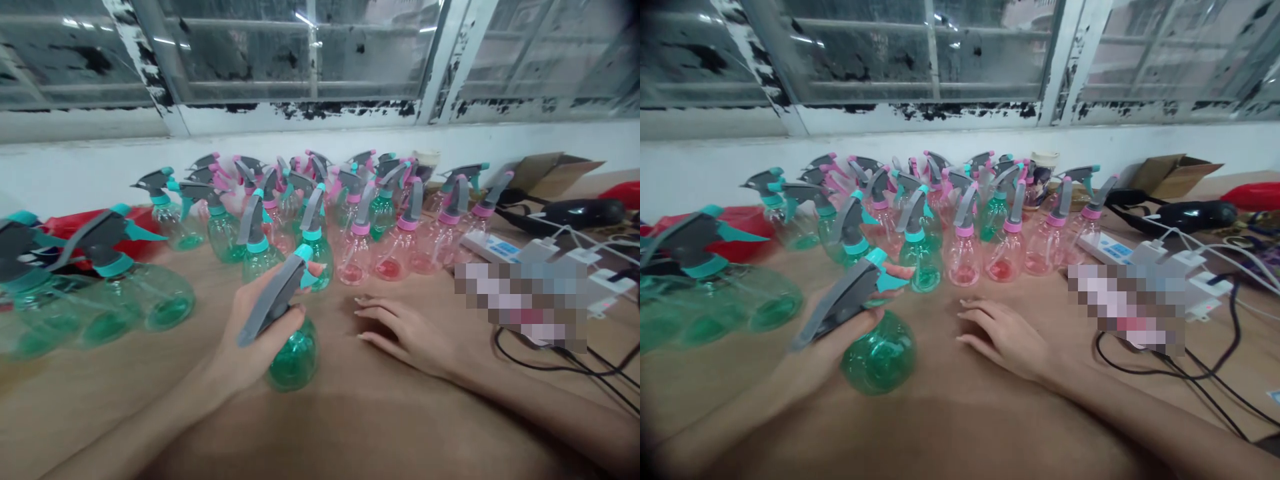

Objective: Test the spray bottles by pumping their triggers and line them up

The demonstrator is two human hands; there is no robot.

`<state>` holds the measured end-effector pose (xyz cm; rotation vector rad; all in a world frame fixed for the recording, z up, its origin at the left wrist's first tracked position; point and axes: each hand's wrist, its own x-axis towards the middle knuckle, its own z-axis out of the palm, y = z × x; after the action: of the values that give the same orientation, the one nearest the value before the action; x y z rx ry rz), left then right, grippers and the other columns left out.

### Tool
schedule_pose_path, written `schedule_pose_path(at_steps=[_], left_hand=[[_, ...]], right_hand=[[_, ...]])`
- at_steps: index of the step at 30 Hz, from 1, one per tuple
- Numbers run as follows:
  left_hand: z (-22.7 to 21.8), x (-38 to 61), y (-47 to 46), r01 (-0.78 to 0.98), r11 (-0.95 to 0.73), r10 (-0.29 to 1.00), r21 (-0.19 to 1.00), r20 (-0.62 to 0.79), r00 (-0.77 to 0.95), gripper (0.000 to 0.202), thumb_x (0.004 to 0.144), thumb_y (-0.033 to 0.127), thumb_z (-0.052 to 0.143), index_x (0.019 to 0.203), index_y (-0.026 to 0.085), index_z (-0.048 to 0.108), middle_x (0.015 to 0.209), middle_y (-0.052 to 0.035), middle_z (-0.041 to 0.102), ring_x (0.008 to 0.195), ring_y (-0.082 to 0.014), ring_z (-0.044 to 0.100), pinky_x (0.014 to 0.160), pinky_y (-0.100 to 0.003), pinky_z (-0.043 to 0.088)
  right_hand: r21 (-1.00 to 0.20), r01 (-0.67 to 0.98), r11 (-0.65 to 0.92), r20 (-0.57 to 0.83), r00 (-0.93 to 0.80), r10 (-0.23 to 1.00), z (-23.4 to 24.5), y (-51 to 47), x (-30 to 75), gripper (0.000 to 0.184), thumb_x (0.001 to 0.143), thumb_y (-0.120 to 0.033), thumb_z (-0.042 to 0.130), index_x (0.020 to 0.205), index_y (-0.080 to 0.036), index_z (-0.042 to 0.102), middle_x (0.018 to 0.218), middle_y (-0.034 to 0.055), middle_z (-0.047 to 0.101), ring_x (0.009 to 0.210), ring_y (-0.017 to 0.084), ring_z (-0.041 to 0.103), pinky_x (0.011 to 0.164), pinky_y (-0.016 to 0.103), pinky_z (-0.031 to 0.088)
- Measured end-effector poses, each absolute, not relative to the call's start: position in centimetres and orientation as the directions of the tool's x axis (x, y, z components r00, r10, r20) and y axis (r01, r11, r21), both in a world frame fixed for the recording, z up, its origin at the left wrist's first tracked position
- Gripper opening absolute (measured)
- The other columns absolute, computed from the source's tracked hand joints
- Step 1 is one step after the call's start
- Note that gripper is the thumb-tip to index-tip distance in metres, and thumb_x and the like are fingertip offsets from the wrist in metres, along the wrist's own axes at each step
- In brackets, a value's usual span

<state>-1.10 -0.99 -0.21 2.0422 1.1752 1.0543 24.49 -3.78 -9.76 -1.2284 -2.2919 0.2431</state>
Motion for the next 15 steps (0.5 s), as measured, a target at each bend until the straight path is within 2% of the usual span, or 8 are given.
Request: schedule_pose_path(at_steps=[3,5,9,12,15], left_hand=[[0.0,-1.1,-1.1,0.362,-0.381,0.907,0.851,0.266,0.327,0.044,0.073,0.025,0.055,0.114,0.034,0.066,0.109,0.0021,0.072,0.097,-0.0258,0.069,0.078,-0.038,0.058],[0.0,-1.1,-1.2,0.36,-0.362,0.914,0.86,0.251,0.32,0.045,0.074,0.025,0.055,0.116,0.034,0.065,0.117,0.0027,0.07,0.106,-0.0265,0.066,0.088,-0.04,0.057],[-0.2,-1.2,-1.1,0.337,-0.323,0.921,0.885,0.211,0.329,0.048,0.074,0.027,0.057,0.121,0.033,0.064,0.125,0.0019,0.067,0.112,-0.0282,0.064,0.094,-0.041,0.056],[-0.2,-1.3,-0.7,0.333,-0.314,0.914,0.889,0.188,0.361,0.049,0.074,0.03,0.057,0.122,0.033,0.064,0.125,0.0005,0.067,0.112,-0.0301,0.064,0.092,-0.042,0.057],[-0.2,-1.6,-0.3,0.345,-0.34,0.896,0.875,0.19,0.401,0.049,0.073,0.026,0.056,0.12,0.033,0.065,0.123,0.0009,0.067,0.114,-0.0297,0.063,0.097,-0.043,0.054]], right_hand=[[-0.413,0.688,0.597,0.361,-0.478,0.801,-10.1,-3.1,23.7,0.029,0.095,-0.032,0.052,0.122,-0.023,0.059,0.132,0.01,0.062,0.126,0.023,0.055,0.102,0.047,0.049],[-0.429,0.677,0.598,0.353,-0.483,0.801,-10.3,-2.9,23.3,0.034,0.095,-0.033,0.052,0.127,-0.022,0.056,0.135,0.0102,0.059,0.127,0.023,0.053,0.104,0.047,0.047],[-0.45,0.692,0.565,0.311,-0.472,0.825,-10.7,-2.8,23.3,0.044,0.095,-0.035,0.052,0.136,-0.018,0.049,0.139,0.0122,0.056,0.129,0.023,0.052,0.107,0.048,0.044],[-0.445,0.678,0.585,0.298,-0.504,0.81,-10.7,-2.8,23.4,0.041,0.097,-0.035,0.049,0.134,-0.018,0.052,0.137,0.0104,0.058,0.13,0.022,0.05,0.111,0.047,0.039],[-0.444,0.664,0.602,0.293,-0.527,0.798,-10.5,-2.7,23.4,0.038,0.098,-0.036,0.048,0.131,-0.018,0.056,0.134,0.0089,0.061,0.131,0.021,0.049,0.113,0.046,0.037]])
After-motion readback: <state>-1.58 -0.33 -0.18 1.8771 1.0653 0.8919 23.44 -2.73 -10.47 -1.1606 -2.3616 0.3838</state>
